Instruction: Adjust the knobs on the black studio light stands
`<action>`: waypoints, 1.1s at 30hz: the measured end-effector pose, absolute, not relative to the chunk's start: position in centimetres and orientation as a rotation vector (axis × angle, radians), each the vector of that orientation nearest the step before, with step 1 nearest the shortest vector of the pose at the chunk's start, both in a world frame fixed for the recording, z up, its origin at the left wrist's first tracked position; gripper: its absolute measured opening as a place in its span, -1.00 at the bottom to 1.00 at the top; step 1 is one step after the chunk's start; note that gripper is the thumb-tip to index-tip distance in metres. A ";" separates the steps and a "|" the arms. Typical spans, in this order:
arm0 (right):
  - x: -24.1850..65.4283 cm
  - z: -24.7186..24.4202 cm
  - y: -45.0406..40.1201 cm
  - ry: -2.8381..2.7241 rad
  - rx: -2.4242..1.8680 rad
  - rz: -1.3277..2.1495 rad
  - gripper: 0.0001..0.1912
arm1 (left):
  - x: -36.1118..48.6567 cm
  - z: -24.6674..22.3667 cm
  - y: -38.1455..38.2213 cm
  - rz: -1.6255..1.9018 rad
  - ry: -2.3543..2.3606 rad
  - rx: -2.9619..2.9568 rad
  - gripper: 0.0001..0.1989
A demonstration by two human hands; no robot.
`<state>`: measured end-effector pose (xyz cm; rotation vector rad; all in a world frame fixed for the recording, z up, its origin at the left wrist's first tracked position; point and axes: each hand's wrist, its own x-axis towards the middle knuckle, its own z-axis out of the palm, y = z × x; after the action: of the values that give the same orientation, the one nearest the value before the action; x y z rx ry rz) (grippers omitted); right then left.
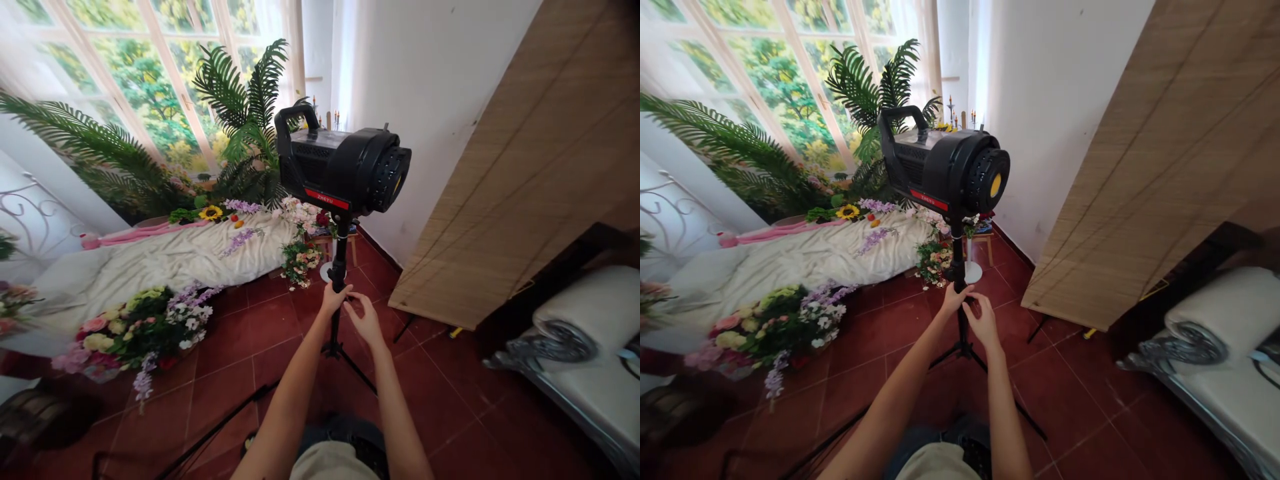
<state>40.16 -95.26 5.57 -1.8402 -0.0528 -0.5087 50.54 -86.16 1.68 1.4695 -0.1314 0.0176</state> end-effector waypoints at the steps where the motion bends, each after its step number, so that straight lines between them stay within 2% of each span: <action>1: 39.8 5.1 -95.3 -0.050 -1.830 -0.470 -0.63 | 50.5 1.8 -86.1 0.018 -0.139 1.481 -0.60; 5: 39.7 4.2 -95.2 0.004 -1.741 -0.363 -0.59 | 50.1 2.2 -86.0 0.026 -0.174 1.516 -0.59; 15: 40.1 4.0 -94.1 0.096 -1.665 -0.395 -0.45 | 49.4 3.1 -86.0 0.028 -0.184 1.506 -0.58; 19: 40.4 4.0 -93.9 0.157 -1.756 -0.466 -0.51 | 49.5 3.1 -86.0 0.020 -0.157 1.508 -0.57; 23: 40.7 4.2 -94.2 0.243 -1.947 -0.680 -0.64 | 49.5 3.3 -85.8 0.017 -0.158 1.495 -0.58; 25: 40.9 4.3 -94.5 0.265 -2.032 -0.733 -0.62 | 49.5 3.4 -85.8 0.032 -0.144 1.502 -0.58; 33: 41.6 4.6 -94.8 0.263 -1.946 -0.503 -0.51 | 49.3 3.5 -85.8 0.031 -0.097 1.487 -0.61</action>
<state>41.61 -94.83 4.59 -1.9461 0.2626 -0.5033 49.26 -85.84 3.45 1.4865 -0.0973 0.0307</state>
